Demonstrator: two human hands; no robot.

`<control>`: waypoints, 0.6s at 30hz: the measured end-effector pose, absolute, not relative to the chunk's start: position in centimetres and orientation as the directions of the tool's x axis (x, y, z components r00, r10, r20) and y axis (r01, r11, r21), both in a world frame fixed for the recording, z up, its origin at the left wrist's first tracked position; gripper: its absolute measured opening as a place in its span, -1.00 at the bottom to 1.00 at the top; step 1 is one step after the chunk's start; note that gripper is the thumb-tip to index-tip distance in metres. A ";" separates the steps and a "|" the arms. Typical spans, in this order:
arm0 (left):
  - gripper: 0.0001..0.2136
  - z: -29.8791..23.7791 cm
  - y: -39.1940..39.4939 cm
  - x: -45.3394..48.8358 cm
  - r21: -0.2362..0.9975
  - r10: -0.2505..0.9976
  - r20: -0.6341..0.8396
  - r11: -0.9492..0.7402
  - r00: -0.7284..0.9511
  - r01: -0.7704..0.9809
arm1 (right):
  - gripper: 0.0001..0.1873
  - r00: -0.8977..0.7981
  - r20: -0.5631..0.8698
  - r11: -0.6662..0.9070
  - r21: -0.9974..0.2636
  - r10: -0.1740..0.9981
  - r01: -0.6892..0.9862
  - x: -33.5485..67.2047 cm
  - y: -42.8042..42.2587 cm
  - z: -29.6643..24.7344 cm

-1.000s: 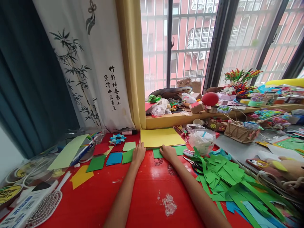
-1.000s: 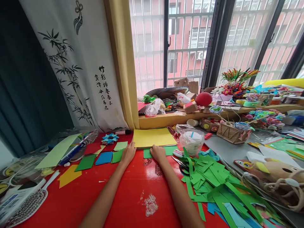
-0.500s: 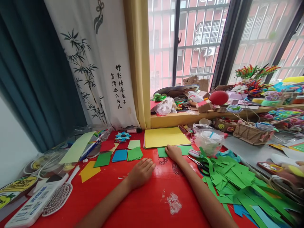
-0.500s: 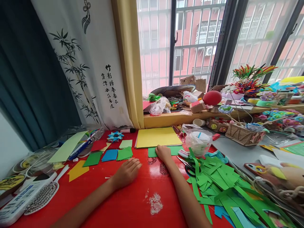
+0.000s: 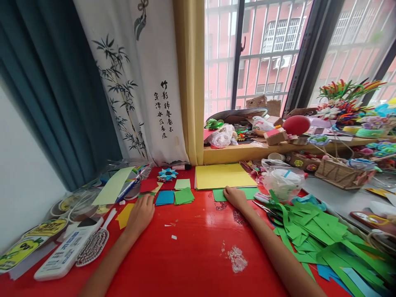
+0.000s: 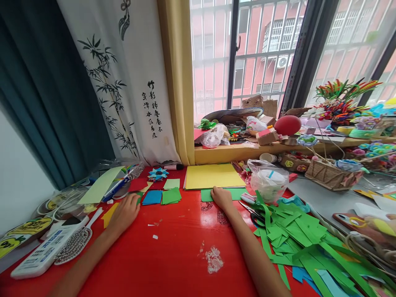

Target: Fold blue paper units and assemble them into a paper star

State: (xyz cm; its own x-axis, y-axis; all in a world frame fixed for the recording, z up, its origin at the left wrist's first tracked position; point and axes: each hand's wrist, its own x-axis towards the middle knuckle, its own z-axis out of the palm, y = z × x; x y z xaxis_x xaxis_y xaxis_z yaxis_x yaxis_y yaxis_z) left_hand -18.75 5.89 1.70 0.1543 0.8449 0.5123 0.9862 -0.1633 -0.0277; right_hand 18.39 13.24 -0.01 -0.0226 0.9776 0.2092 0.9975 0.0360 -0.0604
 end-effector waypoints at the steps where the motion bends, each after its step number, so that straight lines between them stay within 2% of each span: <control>1: -0.72 1.8 6.3 -20.0 -0.007 0.852 0.510 -0.131 0.117 0.991 | -0.63 -0.023 0.210 0.036 -0.057 0.978 0.998 18.4 13.2 0.0; 4: -0.68 1.7 7.2 -22.9 0.068 0.864 0.503 -0.032 -0.007 0.997 | -0.64 -0.025 0.211 0.036 -0.048 0.977 0.998 18.3 13.0 0.0; 7: -0.65 1.3 7.3 -23.6 0.094 0.879 0.477 -0.023 -0.024 0.995 | -0.63 -0.029 0.211 0.039 -0.044 0.977 0.998 18.3 13.1 0.0; 10: -0.60 0.7 7.0 -22.2 0.067 0.887 0.459 -0.102 0.060 0.993 | -0.63 -0.032 0.211 0.041 -0.043 0.977 0.998 18.4 13.3 -0.1; 13: -0.52 0.2 7.2 -20.3 0.009 0.897 0.369 -0.264 0.242 0.964 | -0.63 -0.027 0.209 0.037 -0.043 0.977 0.998 18.5 13.5 -0.2; 16: -0.49 0.5 8.1 -19.1 -0.036 0.923 0.260 -0.286 0.285 0.958 | -0.62 -0.018 0.207 0.027 -0.041 0.978 0.999 18.5 13.5 -0.3; 18: -0.54 1.2 9.0 -19.0 -0.047 0.923 0.204 -0.324 0.327 0.945 | -0.62 -0.015 0.206 0.024 -0.039 0.978 0.999 18.5 13.5 -0.3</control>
State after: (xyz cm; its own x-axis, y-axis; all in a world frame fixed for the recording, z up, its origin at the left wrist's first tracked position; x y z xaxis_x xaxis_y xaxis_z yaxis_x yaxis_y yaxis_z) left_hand -18.95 8.97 1.19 0.3271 0.9228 0.2038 0.9447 -0.3245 -0.0471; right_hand 18.48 13.54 -0.28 -0.0155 0.9783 0.2064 0.9989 0.0241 -0.0395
